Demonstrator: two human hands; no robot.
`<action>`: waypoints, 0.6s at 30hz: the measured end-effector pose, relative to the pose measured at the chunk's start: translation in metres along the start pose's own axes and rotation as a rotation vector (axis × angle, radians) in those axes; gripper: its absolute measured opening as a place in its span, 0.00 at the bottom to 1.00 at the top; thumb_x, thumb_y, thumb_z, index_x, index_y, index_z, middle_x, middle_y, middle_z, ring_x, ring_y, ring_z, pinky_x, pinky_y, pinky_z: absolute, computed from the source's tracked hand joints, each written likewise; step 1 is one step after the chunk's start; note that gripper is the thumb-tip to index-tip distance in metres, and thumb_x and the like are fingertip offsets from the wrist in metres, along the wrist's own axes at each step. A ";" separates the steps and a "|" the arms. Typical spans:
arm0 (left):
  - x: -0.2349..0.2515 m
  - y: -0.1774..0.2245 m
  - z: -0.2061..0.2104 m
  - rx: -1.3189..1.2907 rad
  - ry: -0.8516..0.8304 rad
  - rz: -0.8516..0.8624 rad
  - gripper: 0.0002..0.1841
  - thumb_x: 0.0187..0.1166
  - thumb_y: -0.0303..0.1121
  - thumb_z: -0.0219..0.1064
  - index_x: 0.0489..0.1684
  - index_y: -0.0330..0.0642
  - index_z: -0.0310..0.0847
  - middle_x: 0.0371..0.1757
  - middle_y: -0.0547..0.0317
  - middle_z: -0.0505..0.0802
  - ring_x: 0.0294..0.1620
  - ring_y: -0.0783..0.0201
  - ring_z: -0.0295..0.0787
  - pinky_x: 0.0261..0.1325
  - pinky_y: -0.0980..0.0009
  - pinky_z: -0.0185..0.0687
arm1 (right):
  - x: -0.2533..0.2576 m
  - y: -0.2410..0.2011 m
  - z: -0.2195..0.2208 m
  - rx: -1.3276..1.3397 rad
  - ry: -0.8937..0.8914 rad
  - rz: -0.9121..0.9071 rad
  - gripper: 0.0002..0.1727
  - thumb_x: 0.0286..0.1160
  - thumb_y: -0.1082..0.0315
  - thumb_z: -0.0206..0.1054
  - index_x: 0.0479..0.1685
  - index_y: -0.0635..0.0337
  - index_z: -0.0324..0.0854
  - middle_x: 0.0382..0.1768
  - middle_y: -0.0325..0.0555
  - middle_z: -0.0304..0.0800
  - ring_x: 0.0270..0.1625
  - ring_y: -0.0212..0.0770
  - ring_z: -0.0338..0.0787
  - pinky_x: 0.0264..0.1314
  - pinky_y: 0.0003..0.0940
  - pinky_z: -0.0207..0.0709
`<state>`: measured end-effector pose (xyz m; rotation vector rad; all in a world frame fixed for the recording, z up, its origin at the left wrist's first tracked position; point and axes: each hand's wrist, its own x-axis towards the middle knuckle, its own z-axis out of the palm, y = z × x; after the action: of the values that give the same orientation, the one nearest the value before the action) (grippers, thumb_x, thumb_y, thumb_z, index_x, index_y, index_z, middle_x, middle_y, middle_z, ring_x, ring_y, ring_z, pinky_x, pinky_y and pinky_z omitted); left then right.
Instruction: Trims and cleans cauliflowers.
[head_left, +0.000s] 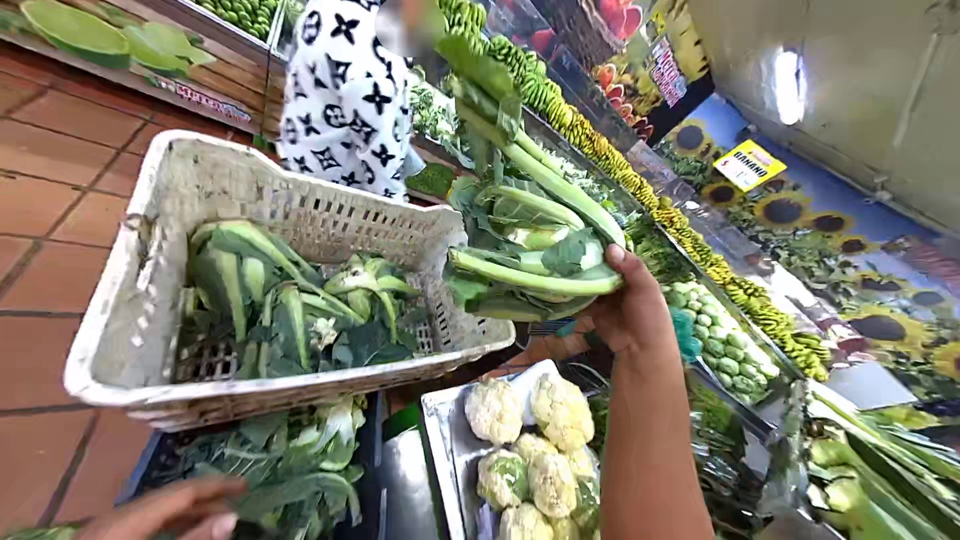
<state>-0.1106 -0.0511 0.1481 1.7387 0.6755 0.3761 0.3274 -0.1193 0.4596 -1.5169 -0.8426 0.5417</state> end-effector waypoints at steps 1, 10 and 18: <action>-0.005 0.020 -0.009 -0.046 0.074 0.087 0.25 0.84 0.44 0.67 0.70 0.33 0.81 0.63 0.39 0.90 0.61 0.50 0.91 0.69 0.49 0.85 | -0.021 0.013 0.005 0.088 -0.038 0.005 0.28 0.64 0.45 0.74 0.62 0.48 0.81 0.47 0.45 0.94 0.44 0.42 0.95 0.42 0.44 0.92; -0.063 0.112 0.018 -0.199 0.488 0.400 0.15 0.83 0.49 0.67 0.55 0.54 0.90 0.54 0.61 0.94 0.55 0.63 0.92 0.61 0.63 0.90 | -0.187 0.189 0.059 0.524 -0.402 0.311 0.20 0.55 0.43 0.82 0.47 0.37 0.92 0.40 0.28 0.97 0.44 0.22 0.94 0.48 0.24 0.90; -0.079 0.052 0.076 0.377 0.560 0.197 0.22 0.78 0.53 0.72 0.64 0.53 0.85 0.44 0.67 0.94 0.39 0.71 0.91 0.41 0.70 0.92 | -0.237 0.344 0.109 0.445 -0.627 0.778 0.38 0.54 0.48 0.82 0.63 0.63 0.79 0.40 0.58 0.94 0.32 0.48 0.94 0.26 0.42 0.88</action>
<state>-0.1157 -0.1671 0.1847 2.0821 1.0247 0.9443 0.1635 -0.2241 0.0749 -1.2194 -0.4959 1.7208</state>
